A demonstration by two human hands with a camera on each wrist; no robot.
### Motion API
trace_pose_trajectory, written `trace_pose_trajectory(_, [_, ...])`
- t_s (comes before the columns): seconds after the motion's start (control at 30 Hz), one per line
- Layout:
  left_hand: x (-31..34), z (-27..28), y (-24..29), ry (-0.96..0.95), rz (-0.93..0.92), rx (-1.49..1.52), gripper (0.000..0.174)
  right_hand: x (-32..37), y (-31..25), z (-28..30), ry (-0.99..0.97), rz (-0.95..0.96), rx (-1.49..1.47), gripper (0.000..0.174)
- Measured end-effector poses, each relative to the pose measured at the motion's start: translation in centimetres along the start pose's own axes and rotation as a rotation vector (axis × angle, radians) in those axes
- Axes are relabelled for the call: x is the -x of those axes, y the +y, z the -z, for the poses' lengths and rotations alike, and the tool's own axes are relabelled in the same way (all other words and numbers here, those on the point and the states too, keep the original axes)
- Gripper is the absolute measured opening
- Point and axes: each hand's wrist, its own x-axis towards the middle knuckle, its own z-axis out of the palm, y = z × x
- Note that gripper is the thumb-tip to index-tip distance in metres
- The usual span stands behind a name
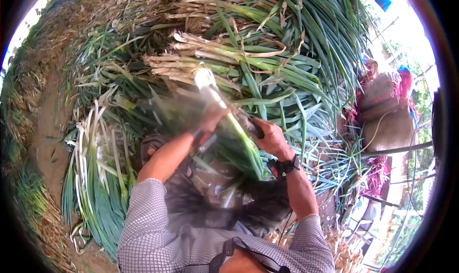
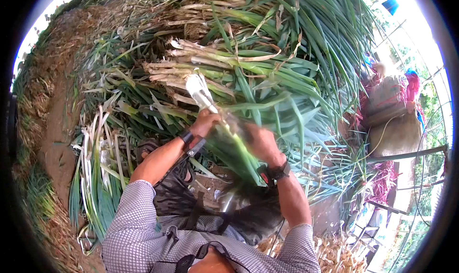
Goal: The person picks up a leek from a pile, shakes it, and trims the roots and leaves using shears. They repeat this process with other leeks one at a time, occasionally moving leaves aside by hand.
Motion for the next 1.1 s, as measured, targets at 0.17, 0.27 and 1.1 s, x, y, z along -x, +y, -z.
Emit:
trace_pose_trajectory(0.17, [-0.7, 1.1, -2.7, -0.113, -0.058, 0.139, 0.027, -0.1, -0.5, -0.2, 0.064, 0.103, -0.046, 0.053])
trace_pose_trajectory(0.27, [0.1, 1.3, -0.1, -0.179, 0.272, 0.63, 0.037, -0.4, -1.5, 0.2, 0.042, 0.074, -0.04, 0.053])
trace_pose_trajectory(1.1, [2.9, 5.5, 3.1, -0.247, 0.185, 0.256, 0.019, 0.0, -3.8, -1.5, 0.026, 0.152, -0.052, 0.049])
